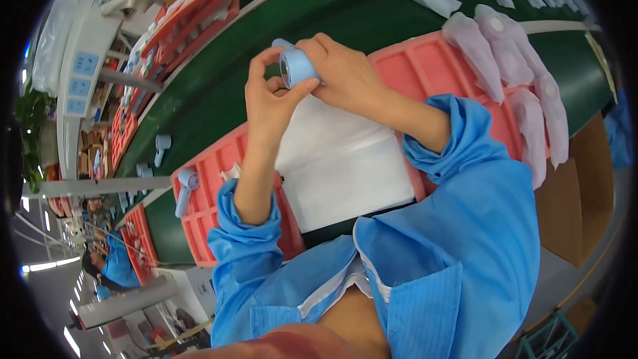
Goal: The person packages plastic components into foam pouches by hand, taking the components from a red tray and inserting them into the pouches.
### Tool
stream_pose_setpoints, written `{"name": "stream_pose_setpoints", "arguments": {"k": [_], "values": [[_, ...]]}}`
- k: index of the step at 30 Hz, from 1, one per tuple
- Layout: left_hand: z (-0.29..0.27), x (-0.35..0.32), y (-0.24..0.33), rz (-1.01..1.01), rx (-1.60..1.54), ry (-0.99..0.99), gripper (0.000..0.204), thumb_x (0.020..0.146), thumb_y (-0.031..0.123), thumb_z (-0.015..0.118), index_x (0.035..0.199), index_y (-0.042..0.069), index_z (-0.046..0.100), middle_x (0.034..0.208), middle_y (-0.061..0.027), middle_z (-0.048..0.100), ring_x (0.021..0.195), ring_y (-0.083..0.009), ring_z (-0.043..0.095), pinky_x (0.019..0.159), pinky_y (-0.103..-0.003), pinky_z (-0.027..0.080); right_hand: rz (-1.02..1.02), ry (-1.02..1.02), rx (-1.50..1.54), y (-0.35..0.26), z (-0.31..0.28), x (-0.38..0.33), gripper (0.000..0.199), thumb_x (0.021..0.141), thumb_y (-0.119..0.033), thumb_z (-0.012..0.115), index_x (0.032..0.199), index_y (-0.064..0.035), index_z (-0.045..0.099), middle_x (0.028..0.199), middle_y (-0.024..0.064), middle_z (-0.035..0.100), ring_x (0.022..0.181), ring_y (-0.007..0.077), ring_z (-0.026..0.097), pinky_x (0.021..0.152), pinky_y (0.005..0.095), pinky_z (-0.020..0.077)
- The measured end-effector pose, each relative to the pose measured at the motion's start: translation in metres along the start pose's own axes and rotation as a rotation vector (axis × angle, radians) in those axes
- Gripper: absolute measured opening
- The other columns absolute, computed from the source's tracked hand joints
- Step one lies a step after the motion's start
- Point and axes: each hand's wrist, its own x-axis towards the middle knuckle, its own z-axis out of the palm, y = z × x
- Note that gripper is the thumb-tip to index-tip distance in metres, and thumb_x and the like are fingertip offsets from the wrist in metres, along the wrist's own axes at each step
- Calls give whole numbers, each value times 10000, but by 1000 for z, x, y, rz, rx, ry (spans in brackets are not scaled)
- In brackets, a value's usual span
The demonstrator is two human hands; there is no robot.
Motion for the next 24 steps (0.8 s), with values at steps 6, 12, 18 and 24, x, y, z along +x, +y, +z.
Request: {"name": "stream_pose_setpoints", "arguments": {"k": [6,12,18,24], "values": [[56,-24,-21,-48,44,115,615,663,133,820,1159,49,466,970,-71,537,760,-178,583,616,-301,474,169,53,76,18,-35,21,508,616,-8,705,1095,-59,545,1022,99,610,936,269,611,814,311,481],[68,-41,-57,4,591,-238,326,706,212,780,927,59,595,828,-84,598,759,-258,619,616,-361,477,184,53,241,18,-41,27,522,580,10,713,1074,-60,560,1006,91,613,921,247,609,824,310,479],[64,-37,-67,-14,486,-198,143,761,160,736,808,57,648,762,-101,624,660,-245,617,589,-344,475,-139,87,227,21,-50,34,544,540,9,745,1054,-54,578,1011,113,616,902,257,621,822,314,488],[28,-25,-84,-209,-225,-195,91,837,121,693,857,37,666,769,-40,642,623,-127,563,555,-273,439,-160,31,285,13,-74,37,525,534,26,730,1034,-48,592,1018,94,608,920,212,612,827,285,474]]}}
